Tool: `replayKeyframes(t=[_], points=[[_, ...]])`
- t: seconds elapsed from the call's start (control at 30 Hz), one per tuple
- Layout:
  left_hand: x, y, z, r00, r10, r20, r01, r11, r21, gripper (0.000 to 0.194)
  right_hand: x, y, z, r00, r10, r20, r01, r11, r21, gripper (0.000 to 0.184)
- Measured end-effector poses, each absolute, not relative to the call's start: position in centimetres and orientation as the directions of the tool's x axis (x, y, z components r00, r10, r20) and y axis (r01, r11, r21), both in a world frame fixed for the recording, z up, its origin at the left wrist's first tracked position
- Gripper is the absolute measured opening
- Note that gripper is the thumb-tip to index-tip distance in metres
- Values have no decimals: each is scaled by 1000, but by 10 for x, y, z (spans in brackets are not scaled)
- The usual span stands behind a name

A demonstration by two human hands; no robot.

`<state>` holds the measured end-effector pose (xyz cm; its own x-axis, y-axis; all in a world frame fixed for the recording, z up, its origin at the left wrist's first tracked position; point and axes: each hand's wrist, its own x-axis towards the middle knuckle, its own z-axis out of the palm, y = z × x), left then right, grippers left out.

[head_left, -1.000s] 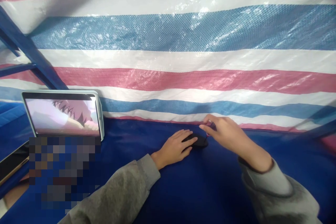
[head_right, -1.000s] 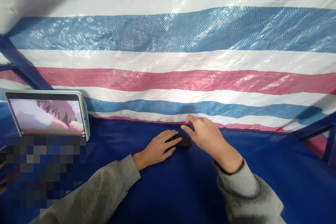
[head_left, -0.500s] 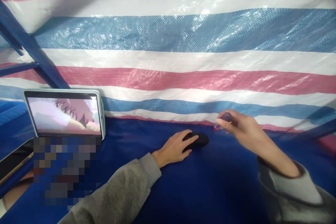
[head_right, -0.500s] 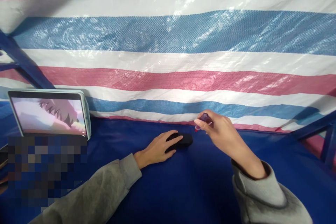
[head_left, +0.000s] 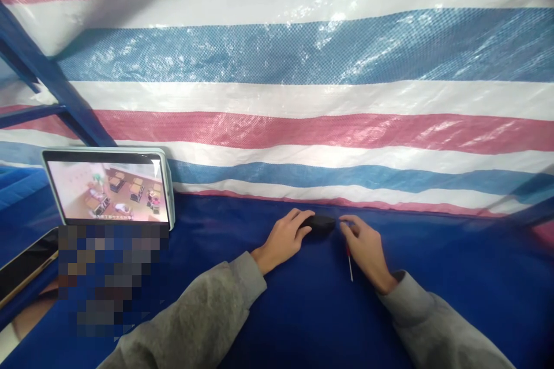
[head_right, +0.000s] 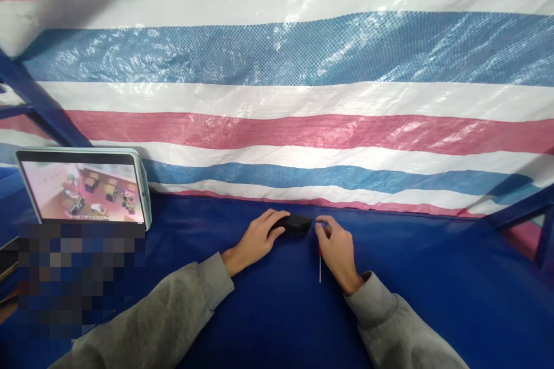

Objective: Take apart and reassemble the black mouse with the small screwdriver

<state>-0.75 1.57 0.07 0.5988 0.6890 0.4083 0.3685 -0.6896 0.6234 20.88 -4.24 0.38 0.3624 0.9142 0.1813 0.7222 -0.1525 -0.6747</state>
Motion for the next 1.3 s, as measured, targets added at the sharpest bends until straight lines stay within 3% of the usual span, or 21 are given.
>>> replayKeyframes(t=[0.23, 0.43, 0.53, 0.63, 0.77, 1.3], points=[[-5, 24, -2, 502, 813, 293, 525, -556, 644, 29, 196, -47, -1, 357, 921, 159, 778, -199, -596, 30], [-3, 24, -5, 540, 800, 262, 544, -569, 617, 36, 199, -49, -7, 337, 922, 191, 789, -166, -591, 31], [-3, 24, -4, 573, 778, 256, 558, -600, 574, 38, 200, -50, -8, 287, 899, 331, 779, -18, -626, 32], [-3, 23, -2, 612, 751, 249, 559, -633, 535, 38, 199, -49, -11, 92, 875, 476, 796, 223, -563, 40], [-4, 22, 0, 633, 735, 242, 553, -649, 522, 38, 200, -46, -19, -129, 883, 452, 811, 356, -465, 52], [-5, 22, -9, 571, 671, 473, 432, -736, 521, 20, 202, -45, -23, -126, 920, 372, 807, 313, -501, 51]])
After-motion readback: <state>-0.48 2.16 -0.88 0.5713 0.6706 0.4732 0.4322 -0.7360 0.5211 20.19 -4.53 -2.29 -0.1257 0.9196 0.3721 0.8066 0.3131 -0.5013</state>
